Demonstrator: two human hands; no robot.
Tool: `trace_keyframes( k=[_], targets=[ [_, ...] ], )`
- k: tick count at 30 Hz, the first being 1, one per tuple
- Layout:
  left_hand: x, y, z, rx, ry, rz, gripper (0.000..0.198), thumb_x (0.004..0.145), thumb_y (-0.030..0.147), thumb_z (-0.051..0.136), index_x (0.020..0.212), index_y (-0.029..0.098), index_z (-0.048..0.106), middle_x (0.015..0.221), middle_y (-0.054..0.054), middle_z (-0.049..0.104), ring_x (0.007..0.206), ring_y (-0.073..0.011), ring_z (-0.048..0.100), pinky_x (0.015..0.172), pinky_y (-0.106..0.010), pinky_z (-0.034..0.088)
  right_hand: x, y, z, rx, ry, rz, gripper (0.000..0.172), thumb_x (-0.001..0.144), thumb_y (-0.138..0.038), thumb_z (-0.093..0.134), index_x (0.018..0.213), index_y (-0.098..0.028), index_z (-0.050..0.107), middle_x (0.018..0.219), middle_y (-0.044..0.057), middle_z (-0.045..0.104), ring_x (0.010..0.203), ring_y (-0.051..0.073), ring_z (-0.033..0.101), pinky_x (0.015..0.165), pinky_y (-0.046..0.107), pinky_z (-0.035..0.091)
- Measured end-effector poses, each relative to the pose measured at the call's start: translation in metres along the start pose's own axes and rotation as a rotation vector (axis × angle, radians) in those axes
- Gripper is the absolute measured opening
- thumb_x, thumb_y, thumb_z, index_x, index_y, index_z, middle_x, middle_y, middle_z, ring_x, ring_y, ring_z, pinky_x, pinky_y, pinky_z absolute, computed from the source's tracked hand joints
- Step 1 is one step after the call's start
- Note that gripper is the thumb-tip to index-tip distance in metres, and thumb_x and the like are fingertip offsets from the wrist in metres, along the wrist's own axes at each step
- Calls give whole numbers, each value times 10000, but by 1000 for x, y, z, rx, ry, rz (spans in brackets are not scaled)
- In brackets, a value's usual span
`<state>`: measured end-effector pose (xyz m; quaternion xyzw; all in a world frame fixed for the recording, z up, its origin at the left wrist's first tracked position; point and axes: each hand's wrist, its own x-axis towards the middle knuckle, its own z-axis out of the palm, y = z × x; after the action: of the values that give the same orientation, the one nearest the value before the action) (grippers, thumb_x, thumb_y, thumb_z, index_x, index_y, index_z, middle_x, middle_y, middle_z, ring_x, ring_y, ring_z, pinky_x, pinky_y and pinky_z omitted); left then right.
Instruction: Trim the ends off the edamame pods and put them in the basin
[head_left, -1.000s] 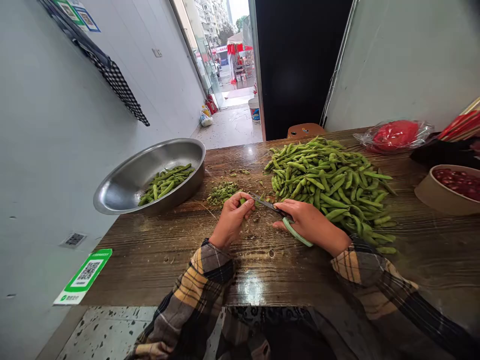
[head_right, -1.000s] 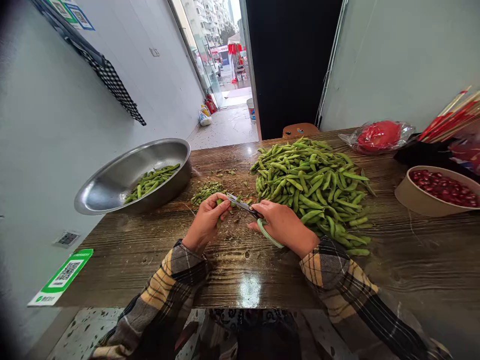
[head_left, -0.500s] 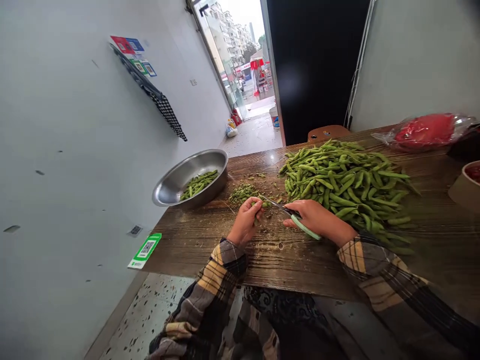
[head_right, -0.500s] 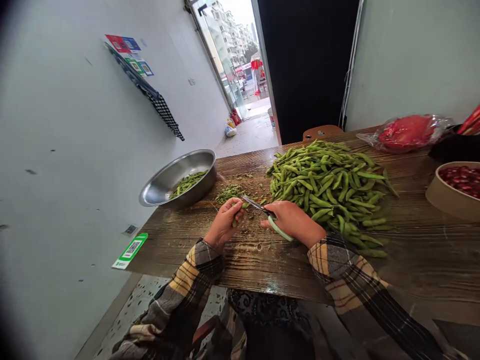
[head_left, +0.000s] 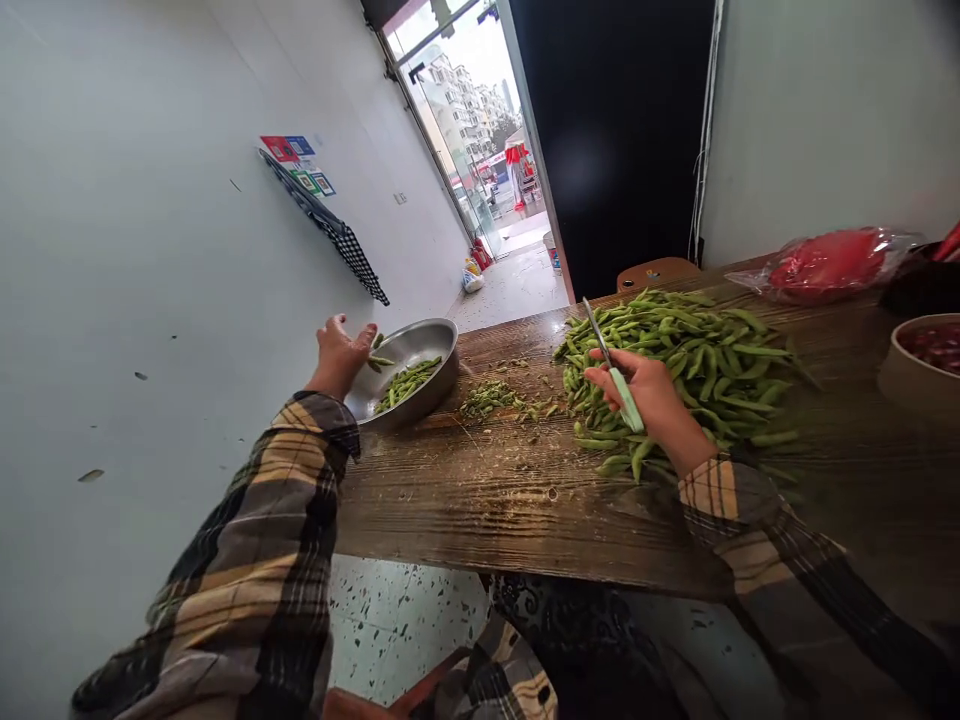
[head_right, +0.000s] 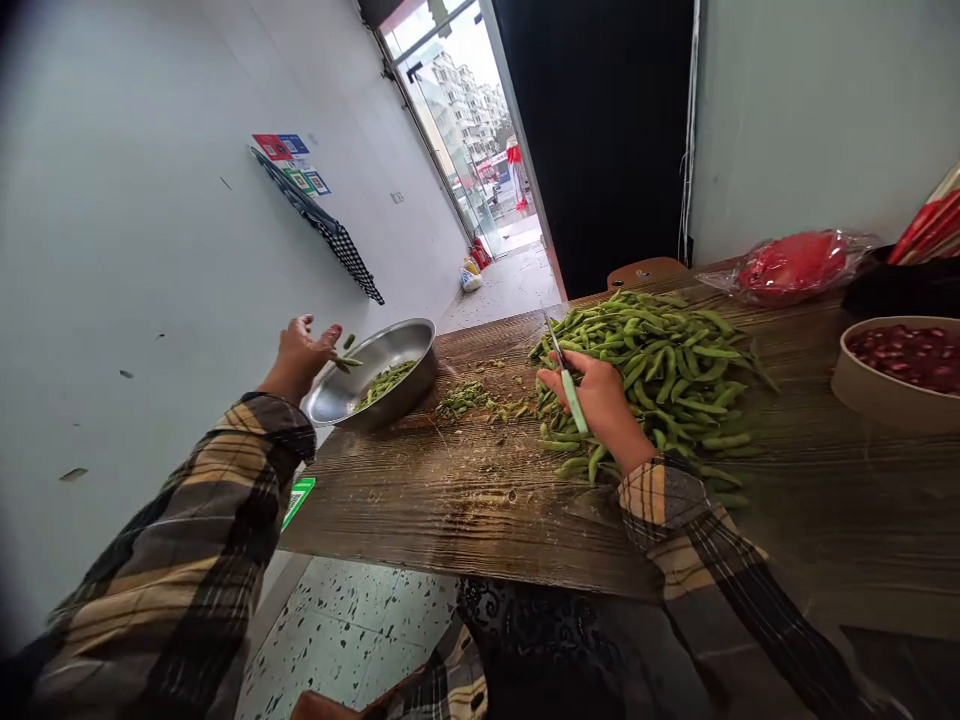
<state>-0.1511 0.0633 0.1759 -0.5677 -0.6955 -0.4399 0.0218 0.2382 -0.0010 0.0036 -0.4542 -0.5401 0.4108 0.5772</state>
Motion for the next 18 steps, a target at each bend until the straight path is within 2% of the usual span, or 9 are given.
trace_keyframes(
  k=[2, 4, 6, 9, 11, 14, 16, 18],
  targets=[
    [-2, -4, 1, 241, -43, 59, 513, 756, 326, 673, 1180, 80, 523, 1163, -204, 577, 1075, -294, 559, 889, -427, 469, 1, -6, -6, 135, 70, 31, 526, 690, -496, 737, 1099, -171, 671, 746, 4, 622, 493, 109, 521, 418, 256, 466],
    [-27, -2, 16, 308, -203, 124, 533, 817, 369, 588, 1253, 76, 500, 1226, -213, 562, 1083, -299, 580, 948, -474, 457, 2, -12, -12, 230, 143, 27, 517, 667, -495, 758, 1063, -175, 672, 695, -17, 592, 497, 103, 517, 420, 244, 472],
    [-72, 6, 37, 285, -399, 283, 535, 838, 370, 549, 1284, 80, 489, 1276, -209, 554, 1182, -310, 543, 1023, -497, 417, 2, -17, -18, 291, 200, 20, 494, 661, -497, 764, 1024, -175, 673, 633, -36, 558, 490, 97, 505, 417, 232, 467],
    [-160, 24, 58, 191, -770, 623, 580, 858, 387, 547, 1362, 121, 436, 1458, -201, 418, 1378, -301, 371, 1135, -492, 310, 1, -20, -23, 328, 251, 15, 463, 652, -488, 775, 980, -177, 677, 663, -29, 574, 495, 87, 501, 408, 218, 456],
    [-218, 37, 56, 123, -1035, 793, 646, 882, 421, 534, 1448, 176, 341, 1543, -171, 307, 1425, -270, 303, 1146, -455, 314, 1, -20, -23, 323, 273, 10, 451, 647, -487, 779, 959, -178, 677, 719, -16, 601, 494, 79, 499, 401, 217, 457],
    [-280, 48, 41, 71, -1285, 932, 759, 866, 492, 551, 1500, 201, 254, 1587, -147, 212, 1461, -283, 209, 1180, -471, 241, 0, -19, -20, 317, 268, 14, 452, 643, -490, 780, 953, -178, 676, 729, -15, 607, 486, 75, 499, 395, 213, 456],
    [-301, 47, 35, 37, -1390, 960, 821, 849, 544, 551, 1513, 188, 225, 1594, -146, 177, 1469, -294, 170, 1186, -472, 223, 0, -19, -16, 325, 248, 16, 461, 641, -491, 781, 963, -179, 674, 719, -22, 600, 483, 71, 496, 393, 208, 452],
    [-306, 42, 38, -2, -1427, 974, 822, 857, 572, 517, 1513, 168, 228, 1593, -145, 171, 1472, -290, 151, 1195, -464, 197, -1, -18, -13, 329, 232, 12, 463, 645, -489, 780, 973, -180, 672, 717, -29, 592, 477, 64, 487, 390, 202, 446]
  ],
)
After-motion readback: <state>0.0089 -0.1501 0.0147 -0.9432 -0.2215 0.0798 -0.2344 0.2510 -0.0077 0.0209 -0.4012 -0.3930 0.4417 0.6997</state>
